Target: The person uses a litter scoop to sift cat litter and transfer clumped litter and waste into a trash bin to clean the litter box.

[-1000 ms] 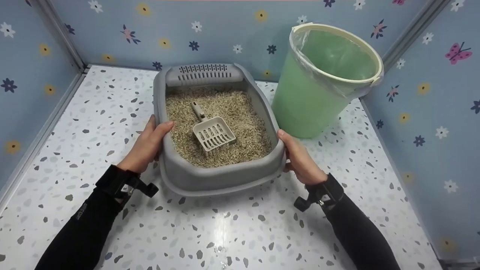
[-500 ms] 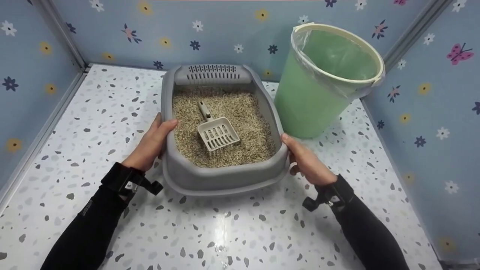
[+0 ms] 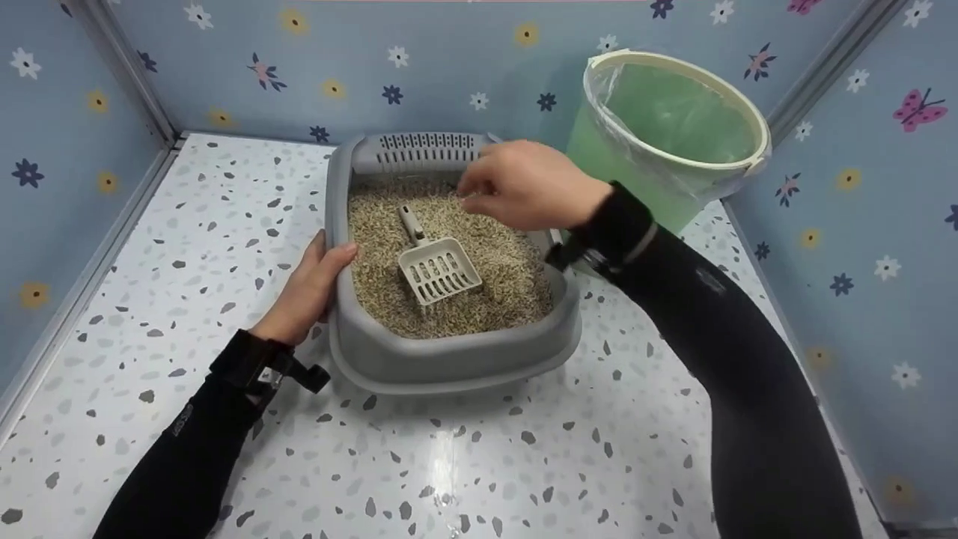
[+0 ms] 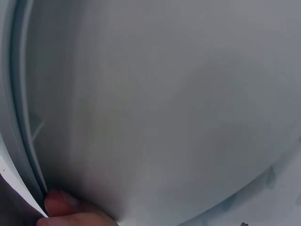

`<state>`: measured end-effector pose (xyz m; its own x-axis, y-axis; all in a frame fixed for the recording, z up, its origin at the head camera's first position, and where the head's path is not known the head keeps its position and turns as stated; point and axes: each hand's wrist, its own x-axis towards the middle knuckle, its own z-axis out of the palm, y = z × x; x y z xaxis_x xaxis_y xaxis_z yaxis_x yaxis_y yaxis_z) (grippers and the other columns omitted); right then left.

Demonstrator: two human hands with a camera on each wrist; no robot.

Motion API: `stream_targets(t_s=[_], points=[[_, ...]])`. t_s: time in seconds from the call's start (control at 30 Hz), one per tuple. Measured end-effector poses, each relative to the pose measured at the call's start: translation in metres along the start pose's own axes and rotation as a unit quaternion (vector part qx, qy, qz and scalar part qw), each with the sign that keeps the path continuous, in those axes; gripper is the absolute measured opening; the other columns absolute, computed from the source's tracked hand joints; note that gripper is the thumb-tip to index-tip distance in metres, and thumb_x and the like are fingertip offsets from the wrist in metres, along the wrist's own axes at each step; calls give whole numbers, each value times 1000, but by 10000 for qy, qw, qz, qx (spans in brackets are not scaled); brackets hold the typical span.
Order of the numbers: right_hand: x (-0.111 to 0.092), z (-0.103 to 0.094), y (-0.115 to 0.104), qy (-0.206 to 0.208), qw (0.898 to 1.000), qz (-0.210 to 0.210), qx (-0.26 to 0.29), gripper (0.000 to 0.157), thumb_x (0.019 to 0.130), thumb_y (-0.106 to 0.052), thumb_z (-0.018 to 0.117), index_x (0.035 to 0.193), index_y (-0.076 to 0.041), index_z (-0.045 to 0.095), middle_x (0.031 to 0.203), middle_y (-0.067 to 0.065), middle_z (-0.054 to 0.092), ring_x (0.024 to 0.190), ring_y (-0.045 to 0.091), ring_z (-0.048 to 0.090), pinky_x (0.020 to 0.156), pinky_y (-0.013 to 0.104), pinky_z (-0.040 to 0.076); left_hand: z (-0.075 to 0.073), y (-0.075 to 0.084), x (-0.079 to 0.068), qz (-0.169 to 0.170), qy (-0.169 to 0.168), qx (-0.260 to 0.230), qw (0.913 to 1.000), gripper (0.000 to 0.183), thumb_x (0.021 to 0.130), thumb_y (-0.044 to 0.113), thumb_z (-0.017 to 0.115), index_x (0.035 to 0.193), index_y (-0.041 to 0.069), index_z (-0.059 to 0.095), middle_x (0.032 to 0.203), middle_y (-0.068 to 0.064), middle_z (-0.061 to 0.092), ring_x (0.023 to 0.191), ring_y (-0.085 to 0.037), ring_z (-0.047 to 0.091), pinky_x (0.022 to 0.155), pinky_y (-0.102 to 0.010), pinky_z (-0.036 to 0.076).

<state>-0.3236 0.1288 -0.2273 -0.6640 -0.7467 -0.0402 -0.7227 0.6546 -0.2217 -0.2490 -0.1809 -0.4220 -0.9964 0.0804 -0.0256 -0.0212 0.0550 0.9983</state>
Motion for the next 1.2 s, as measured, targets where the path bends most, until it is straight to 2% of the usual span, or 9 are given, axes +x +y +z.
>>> stream_targets(t_s=[0.1,0.2,0.3,0.47,0.73,0.9,0.97,1.07,1.2], points=[[47,11,-5,-699,9924,-361,-947,22,109,-13,69,129,-11,80,129,8,77,116,26,71,105,43,59,0,-1,0,-14,9,18,10000,83,111,56,54,177,20,20,162,-23,36,140,-47,50,101,-47,56],[83,30,-2,-1155,9752,-698,-1757,39,102,5,62,132,-12,80,136,8,76,121,30,72,100,45,63,0,-2,-1,-3,65,40,10000,82,111,57,54,177,21,21,155,-26,41,131,-48,56,93,-46,61],[106,49,6,-1254,9553,-1051,-2463,48,98,10,60,132,-16,82,135,8,75,111,31,75,90,50,66,0,-2,-2,20,101,14,9999,80,112,56,53,176,18,22,151,-25,42,132,-45,54,100,-45,56],[119,75,16,-1034,9280,-1559,-3223,35,111,1,59,122,-17,86,118,10,73,83,29,67,78,49,65,1,-2,-1,195,93,-97,9997,75,113,50,54,172,12,27,152,-24,40,140,-42,46,116,-44,42],[127,106,18,-887,9011,-1950,-3770,31,116,-7,55,98,-11,80,104,10,74,77,26,67,75,46,63,4,-2,2,320,63,-193,9993,67,114,46,53,167,10,34,149,-25,44,136,-43,50,119,-50,42],[129,115,21,-867,9044,-1912,-3714,42,118,-4,51,77,-13,53,75,5,52,62,18,40,63,39,47,3,-2,1,232,77,-81,9997,77,112,47,53,174,11,25,161,-25,36,143,-37,44,122,-46,38],[128,113,22,-866,9075,-1886,-3652,43,118,-5,51,76,-15,48,72,4,46,62,18,37,63,38,40,3,-1,0,203,98,-40,9997,78,112,46,54,174,11,24,162,-23,34,144,-37,42,121,-44,37],[124,103,24,-836,9093,-1907,-3603,35,115,-10,59,81,-11,58,80,8,59,68,22,53,64,40,50,4,-2,1,246,98,-44,9996,75,112,45,54,171,9,27,157,-22,38,142,-39,42,119,-42,38],[116,77,24,-733,9209,-1900,-3325,8,102,-13,77,100,-5,76,111,14,68,101,31,64,84,46,62,3,-2,2,328,113,-92,9994,71,112,45,55,169,10,31,154,-21,40,141,-39,43,119,-41,38]])
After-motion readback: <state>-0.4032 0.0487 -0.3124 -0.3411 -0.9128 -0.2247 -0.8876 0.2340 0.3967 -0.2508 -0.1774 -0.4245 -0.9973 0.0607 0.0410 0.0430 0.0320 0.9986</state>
